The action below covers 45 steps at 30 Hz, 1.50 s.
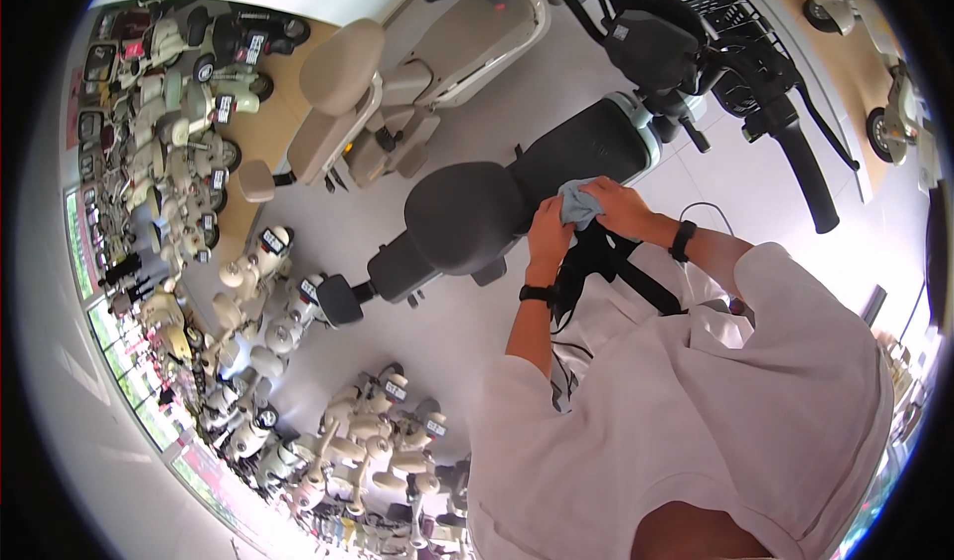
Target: The person wipes the seats, handlebars, mirrors, baskets, and footboards of multiple scooters using a blue cloth.
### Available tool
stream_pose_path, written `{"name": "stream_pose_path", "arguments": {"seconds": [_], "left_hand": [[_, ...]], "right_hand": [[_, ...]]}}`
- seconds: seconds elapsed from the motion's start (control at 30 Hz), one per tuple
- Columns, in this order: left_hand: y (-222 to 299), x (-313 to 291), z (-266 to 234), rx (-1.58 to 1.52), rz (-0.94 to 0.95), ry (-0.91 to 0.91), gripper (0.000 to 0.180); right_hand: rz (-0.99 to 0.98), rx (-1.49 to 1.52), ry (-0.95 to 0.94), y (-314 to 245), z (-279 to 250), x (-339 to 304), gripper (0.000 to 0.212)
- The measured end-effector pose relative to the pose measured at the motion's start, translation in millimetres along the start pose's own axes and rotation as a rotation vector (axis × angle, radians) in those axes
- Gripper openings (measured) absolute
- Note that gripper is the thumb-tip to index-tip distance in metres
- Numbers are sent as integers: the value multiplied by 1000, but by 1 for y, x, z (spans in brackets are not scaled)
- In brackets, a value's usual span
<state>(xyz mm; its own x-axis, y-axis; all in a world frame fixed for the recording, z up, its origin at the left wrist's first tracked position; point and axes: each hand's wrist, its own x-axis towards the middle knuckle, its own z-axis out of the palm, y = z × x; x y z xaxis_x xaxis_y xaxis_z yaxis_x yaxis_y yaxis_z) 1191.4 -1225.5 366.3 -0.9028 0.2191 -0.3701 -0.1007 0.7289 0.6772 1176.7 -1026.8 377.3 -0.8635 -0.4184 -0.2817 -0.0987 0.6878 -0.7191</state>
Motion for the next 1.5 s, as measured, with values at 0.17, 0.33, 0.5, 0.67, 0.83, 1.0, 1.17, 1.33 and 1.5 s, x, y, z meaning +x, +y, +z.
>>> {"name": "stream_pose_path", "arguments": {"seconds": [0.17, 0.33, 0.5, 0.67, 0.83, 1.0, 1.17, 1.33, 1.5], "left_hand": [[-28, -59, -20, 54, -162, 268, 60], [-54, -83, -70, 79, -189, 454, 61], [-113, -82, -119, 135, -146, 568, 62], [-193, -91, -104, 48, 1, 459, 58], [-217, -68, -96, 84, 44, 536, 56], [-240, -31, -124, 133, 53, 513, 54], [-255, 22, -162, 57, 6, 476, 51], [-218, 33, -148, 54, -93, 446, 50], [-146, 1, -70, -46, -21, 495, 58]], "right_hand": [[-242, 38, -92, -37, 40, 25, 63], [-348, 52, -73, -96, 71, 62, 71], [-481, 51, 18, -136, 114, 104, 71], [-436, -97, 14, -144, 178, 119, 67], [-310, -259, 22, -148, 200, 138, 65], [-306, -320, 127, -157, 202, 183, 64], [-315, -359, 217, -156, 203, 238, 63], [-252, -241, 120, -132, 176, 238, 58], [-216, -229, 218, -93, 141, 152, 50]]}}
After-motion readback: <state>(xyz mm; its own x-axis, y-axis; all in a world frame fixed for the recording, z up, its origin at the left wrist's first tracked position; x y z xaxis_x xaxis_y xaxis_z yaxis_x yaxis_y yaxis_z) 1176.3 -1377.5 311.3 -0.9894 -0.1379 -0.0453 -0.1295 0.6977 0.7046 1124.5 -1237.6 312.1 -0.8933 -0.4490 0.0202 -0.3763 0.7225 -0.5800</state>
